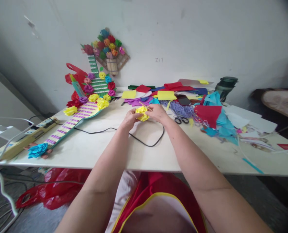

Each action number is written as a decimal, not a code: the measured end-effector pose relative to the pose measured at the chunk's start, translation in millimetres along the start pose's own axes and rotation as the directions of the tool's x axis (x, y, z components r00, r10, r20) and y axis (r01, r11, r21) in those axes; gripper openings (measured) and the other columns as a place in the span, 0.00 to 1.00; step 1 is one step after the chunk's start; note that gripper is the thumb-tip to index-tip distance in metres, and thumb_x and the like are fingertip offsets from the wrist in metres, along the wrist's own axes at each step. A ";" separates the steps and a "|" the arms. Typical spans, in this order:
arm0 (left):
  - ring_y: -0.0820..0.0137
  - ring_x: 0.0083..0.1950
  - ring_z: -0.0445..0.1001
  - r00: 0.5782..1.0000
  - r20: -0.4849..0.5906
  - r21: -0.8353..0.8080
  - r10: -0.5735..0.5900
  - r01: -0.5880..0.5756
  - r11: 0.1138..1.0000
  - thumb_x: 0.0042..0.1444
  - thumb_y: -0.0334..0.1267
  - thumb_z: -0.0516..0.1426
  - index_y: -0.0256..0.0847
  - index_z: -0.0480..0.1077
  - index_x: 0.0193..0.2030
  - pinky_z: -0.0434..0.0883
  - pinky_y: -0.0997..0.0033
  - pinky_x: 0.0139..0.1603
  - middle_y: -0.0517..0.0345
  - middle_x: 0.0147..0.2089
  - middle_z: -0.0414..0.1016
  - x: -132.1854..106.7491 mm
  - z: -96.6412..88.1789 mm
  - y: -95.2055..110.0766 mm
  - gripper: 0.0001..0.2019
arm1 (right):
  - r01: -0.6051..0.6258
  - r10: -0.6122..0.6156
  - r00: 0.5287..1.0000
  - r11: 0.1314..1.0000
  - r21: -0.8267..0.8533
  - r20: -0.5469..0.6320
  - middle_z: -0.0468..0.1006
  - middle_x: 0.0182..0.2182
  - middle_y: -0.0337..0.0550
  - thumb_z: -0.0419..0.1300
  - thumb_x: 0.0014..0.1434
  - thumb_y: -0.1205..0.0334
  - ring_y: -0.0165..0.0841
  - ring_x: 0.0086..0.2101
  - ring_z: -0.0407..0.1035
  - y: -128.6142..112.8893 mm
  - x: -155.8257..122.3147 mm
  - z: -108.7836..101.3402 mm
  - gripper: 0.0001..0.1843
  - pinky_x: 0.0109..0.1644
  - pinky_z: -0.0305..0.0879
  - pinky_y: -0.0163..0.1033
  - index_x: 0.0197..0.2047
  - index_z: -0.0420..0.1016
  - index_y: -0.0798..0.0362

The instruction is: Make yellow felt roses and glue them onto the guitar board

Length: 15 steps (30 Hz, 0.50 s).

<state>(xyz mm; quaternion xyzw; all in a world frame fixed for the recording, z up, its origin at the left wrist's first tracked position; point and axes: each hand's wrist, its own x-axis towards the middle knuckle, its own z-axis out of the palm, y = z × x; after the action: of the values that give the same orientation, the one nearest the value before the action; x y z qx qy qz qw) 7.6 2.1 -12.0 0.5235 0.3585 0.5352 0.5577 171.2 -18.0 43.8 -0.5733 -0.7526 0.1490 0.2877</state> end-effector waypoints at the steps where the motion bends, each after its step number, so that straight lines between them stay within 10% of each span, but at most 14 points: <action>1: 0.71 0.32 0.76 1.000 0.001 -0.007 0.007 -0.007 1.000 0.34 0.34 0.65 0.36 0.70 0.38 0.72 0.72 0.34 0.59 0.31 0.76 0.4 -0.4 -0.5 0.20 | 0.004 -0.004 1.000 1.000 0.030 0.003 0.78 0.32 0.41 0.59 0.53 0.60 0.34 0.34 0.68 1.2 0.5 0.5 0.09 0.35 0.58 0.35 0.35 0.79 0.53; 7: 0.71 0.32 0.76 1.000 -0.026 -0.050 0.018 -0.019 0.999 0.33 0.33 0.65 0.37 0.69 0.39 0.73 0.73 0.33 0.61 0.33 0.75 -0.8 0.6 1.0 0.21 | 0.024 -0.020 0.999 0.984 0.175 -0.026 0.79 0.31 0.44 0.52 0.63 0.46 0.35 0.36 0.69 5.7 -0.5 -8.2 0.21 0.40 0.61 0.37 0.29 0.74 0.53; 15: 0.69 0.35 0.76 1.000 -0.016 -0.078 -0.012 0.010 0.997 0.35 0.34 0.64 0.35 0.71 0.38 0.73 0.70 0.35 0.55 0.35 0.77 -3.4 -2.4 5.5 0.19 | 0.145 -0.125 0.977 0.984 0.106 -0.170 0.77 0.26 0.39 0.53 0.64 0.54 0.31 0.30 0.66 20.7 2.5 -19.0 0.15 0.36 0.57 0.35 0.32 0.74 0.52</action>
<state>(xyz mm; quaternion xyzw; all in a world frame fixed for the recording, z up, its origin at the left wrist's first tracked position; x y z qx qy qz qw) 3.5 -1.5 -7.7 0.4951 0.3447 0.5498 0.5778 198.3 -11.5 48.0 -0.5130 -0.7537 0.1261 0.3910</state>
